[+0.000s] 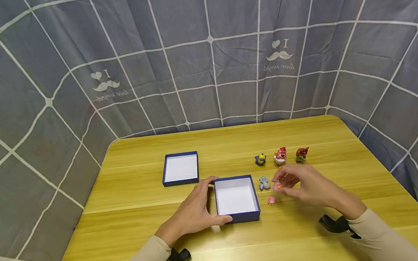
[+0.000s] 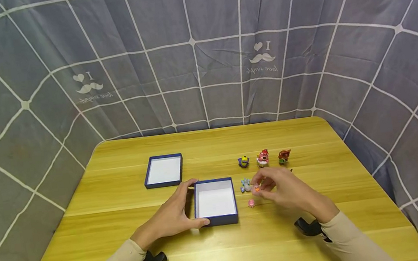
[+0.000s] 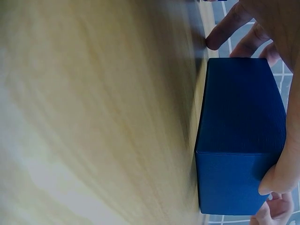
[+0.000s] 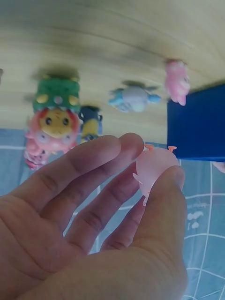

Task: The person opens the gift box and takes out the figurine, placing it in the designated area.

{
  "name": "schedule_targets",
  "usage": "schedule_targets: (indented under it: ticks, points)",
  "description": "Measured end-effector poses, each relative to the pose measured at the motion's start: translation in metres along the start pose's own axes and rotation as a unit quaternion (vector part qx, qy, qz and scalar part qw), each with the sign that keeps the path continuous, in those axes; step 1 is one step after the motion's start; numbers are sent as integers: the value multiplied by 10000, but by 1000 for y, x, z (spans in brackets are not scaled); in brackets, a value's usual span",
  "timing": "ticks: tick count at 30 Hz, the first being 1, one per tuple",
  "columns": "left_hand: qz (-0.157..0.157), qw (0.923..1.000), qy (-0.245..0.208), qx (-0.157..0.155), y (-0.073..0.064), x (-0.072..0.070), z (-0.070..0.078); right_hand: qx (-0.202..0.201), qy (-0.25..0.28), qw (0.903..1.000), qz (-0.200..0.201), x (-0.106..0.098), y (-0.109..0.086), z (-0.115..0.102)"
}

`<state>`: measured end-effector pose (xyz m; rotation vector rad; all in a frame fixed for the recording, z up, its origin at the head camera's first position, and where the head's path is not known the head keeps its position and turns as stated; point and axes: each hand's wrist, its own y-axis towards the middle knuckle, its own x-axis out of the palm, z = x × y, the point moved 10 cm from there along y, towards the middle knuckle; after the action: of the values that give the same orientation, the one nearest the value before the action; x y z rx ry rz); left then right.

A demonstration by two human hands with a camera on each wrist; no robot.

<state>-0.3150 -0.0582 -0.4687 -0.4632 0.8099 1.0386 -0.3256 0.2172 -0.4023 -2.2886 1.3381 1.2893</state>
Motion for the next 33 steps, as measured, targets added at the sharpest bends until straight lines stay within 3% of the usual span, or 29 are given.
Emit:
schedule_targets:
  ticks: [14,33]
  points:
    - [38,10000,81,36,1,0,1,344,-150,9993,-39,-2,-16,25]
    - [-17,10000,70,12,0,1,0,618,-322,9973,-253,6,-25,39]
